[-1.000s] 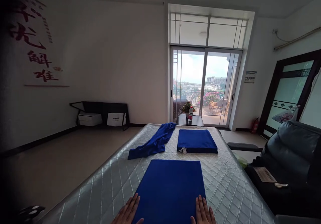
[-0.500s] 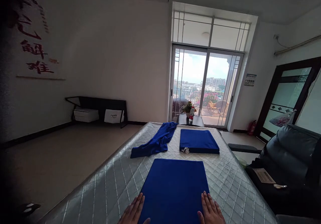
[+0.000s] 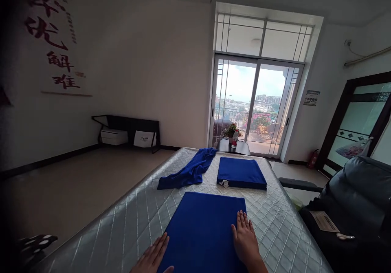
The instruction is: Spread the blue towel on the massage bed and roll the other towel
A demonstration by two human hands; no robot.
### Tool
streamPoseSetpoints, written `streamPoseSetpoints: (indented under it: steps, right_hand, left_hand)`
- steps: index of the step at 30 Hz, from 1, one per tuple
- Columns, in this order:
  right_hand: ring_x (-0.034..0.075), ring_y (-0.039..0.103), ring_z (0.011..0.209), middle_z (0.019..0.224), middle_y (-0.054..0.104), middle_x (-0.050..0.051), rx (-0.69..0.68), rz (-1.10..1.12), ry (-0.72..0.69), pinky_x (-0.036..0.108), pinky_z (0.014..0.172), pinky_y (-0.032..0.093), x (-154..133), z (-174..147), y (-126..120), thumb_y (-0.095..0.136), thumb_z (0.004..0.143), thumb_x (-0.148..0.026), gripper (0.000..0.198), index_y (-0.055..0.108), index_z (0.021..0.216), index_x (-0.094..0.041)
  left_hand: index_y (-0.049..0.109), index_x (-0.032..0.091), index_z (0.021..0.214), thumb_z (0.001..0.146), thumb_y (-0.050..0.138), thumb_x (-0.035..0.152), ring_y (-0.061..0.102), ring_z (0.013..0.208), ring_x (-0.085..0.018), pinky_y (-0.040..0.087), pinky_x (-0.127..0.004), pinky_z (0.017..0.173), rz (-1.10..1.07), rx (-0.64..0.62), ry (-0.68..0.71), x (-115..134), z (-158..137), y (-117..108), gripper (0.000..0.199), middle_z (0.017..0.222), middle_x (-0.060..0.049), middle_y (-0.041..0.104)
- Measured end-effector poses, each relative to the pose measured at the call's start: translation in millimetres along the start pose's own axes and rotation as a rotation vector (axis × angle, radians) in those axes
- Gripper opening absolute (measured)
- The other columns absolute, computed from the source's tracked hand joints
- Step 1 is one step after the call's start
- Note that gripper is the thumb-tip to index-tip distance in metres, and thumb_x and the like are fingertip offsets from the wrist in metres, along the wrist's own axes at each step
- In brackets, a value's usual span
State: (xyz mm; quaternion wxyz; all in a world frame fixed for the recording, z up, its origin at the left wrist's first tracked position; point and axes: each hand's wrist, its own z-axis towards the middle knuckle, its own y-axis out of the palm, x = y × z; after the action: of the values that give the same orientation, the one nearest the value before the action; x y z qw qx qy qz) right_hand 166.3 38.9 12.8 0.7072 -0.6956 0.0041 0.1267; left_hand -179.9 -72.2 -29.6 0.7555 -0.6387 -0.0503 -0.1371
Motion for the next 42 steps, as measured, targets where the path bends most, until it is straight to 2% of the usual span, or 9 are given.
streamPoseSetpoints:
  steps: [4, 9, 12, 15, 18, 21, 27, 32, 42]
  right_hand:
    - [0.02, 0.012, 0.151, 0.163, 0.019, 0.007, 0.014, 0.04, 0.002, 0.041, 0.122, 0.012, 2.5, -1.9, 2.3, 0.017, 0.099, -0.045, 0.067, 0.022, 0.155, -0.009]
    - [0.02, 0.012, 0.151, 0.163, 0.02, 0.009, 0.016, 0.037, 0.0, 0.041, 0.122, 0.013, 2.0, -3.5, -3.5, 0.018, 0.099, -0.042, 0.065, 0.022, 0.155, -0.009]
    - [0.021, 0.011, 0.151, 0.163, 0.019, 0.008, 0.005, -0.018, -0.049, 0.042, 0.122, 0.012, 4.3, -5.3, -3.7, 0.021, 0.098, -0.034, 0.061, 0.024, 0.155, -0.012]
    - [0.021, 0.01, 0.151, 0.163, 0.017, 0.006, -0.014, -0.049, -0.092, 0.041, 0.122, 0.011, 6.6, -6.2, -2.7, 0.023, 0.096, -0.029, 0.06, 0.026, 0.155, -0.015]
    - [0.021, 0.012, 0.151, 0.163, 0.017, 0.008, 0.002, -0.026, -0.062, 0.041, 0.122, 0.012, 6.5, -5.1, -1.8, 0.021, 0.097, -0.032, 0.061, 0.024, 0.155, -0.012]
    - [0.02, 0.013, 0.151, 0.163, 0.019, 0.01, 0.019, -0.002, -0.019, 0.041, 0.122, 0.012, 4.5, -3.2, -1.1, 0.02, 0.098, -0.037, 0.063, 0.022, 0.155, -0.008]
    - [0.019, 0.014, 0.15, 0.163, 0.02, 0.008, 0.033, 0.008, -0.001, 0.041, 0.122, 0.012, 3.5, -1.4, 3.0, 0.018, 0.098, -0.039, 0.064, 0.022, 0.155, -0.009]
    - [0.019, 0.014, 0.151, 0.163, 0.02, 0.009, 0.051, -0.026, -0.015, 0.042, 0.122, 0.013, 5.1, 0.4, 7.6, 0.016, 0.099, -0.038, 0.064, 0.022, 0.155, -0.008]
    - [0.019, 0.013, 0.151, 0.163, 0.02, 0.008, 0.019, -0.111, -0.014, 0.042, 0.122, 0.012, 1.8, 1.1, 3.9, 0.015, 0.098, -0.04, 0.065, 0.022, 0.155, -0.009]
  left_hand:
    - [0.028, 0.021, 0.15, 0.092, 0.038, 0.07, 0.033, 0.145, -0.034, 0.037, -0.051, 0.115, 0.041, 0.009, -0.013, 30.1, 26.9, -3.3, 0.077, 0.159, -0.01, 0.029]
    - [0.02, 0.018, 0.155, 0.097, 0.025, 0.066, 0.021, 0.15, -0.027, 0.027, -0.047, 0.121, -0.073, -0.178, 0.275, 133.7, 83.1, -12.7, 0.075, 0.163, -0.01, 0.019]
    - [0.019, 0.016, 0.155, 0.101, 0.016, 0.058, 0.014, 0.151, -0.024, 0.021, -0.045, 0.124, -0.127, -0.191, 0.402, 185.3, 110.0, -0.9, 0.069, 0.164, -0.01, 0.018]
    - [0.014, 0.017, 0.157, 0.102, 0.011, 0.05, 0.01, 0.152, -0.021, 0.018, -0.043, 0.125, -0.154, -0.124, 0.428, 204.2, 122.1, 19.4, 0.063, 0.165, -0.007, 0.015]
    - [0.015, 0.017, 0.157, 0.102, 0.013, 0.051, 0.011, 0.152, -0.021, 0.019, -0.043, 0.125, -0.125, -0.101, 0.386, 194.8, 120.8, 28.2, 0.064, 0.165, -0.007, 0.017]
    - [0.023, 0.012, 0.155, 0.101, 0.014, 0.056, 0.014, 0.152, -0.024, 0.021, -0.045, 0.124, -0.067, -0.137, 0.285, 168.0, 114.6, 16.7, 0.071, 0.163, -0.011, 0.022]
    - [0.025, 0.007, 0.153, 0.097, 0.011, 0.066, 0.018, 0.151, -0.026, 0.021, -0.045, 0.124, 0.019, -0.128, 0.033, 82.9, 104.3, -21.7, 0.083, 0.162, -0.014, 0.022]
    - [0.024, 0.003, 0.153, 0.096, 0.013, 0.068, 0.021, 0.15, -0.027, 0.022, -0.046, 0.123, 0.018, -0.03, -0.089, 22.2, 92.7, -26.0, 0.088, 0.161, -0.019, 0.026]
    - [0.027, 0.006, 0.153, 0.096, 0.015, 0.069, 0.025, 0.149, -0.029, 0.025, -0.048, 0.122, -0.001, 0.032, -0.083, -0.2, 95.7, -7.0, 0.086, 0.16, -0.019, 0.029]
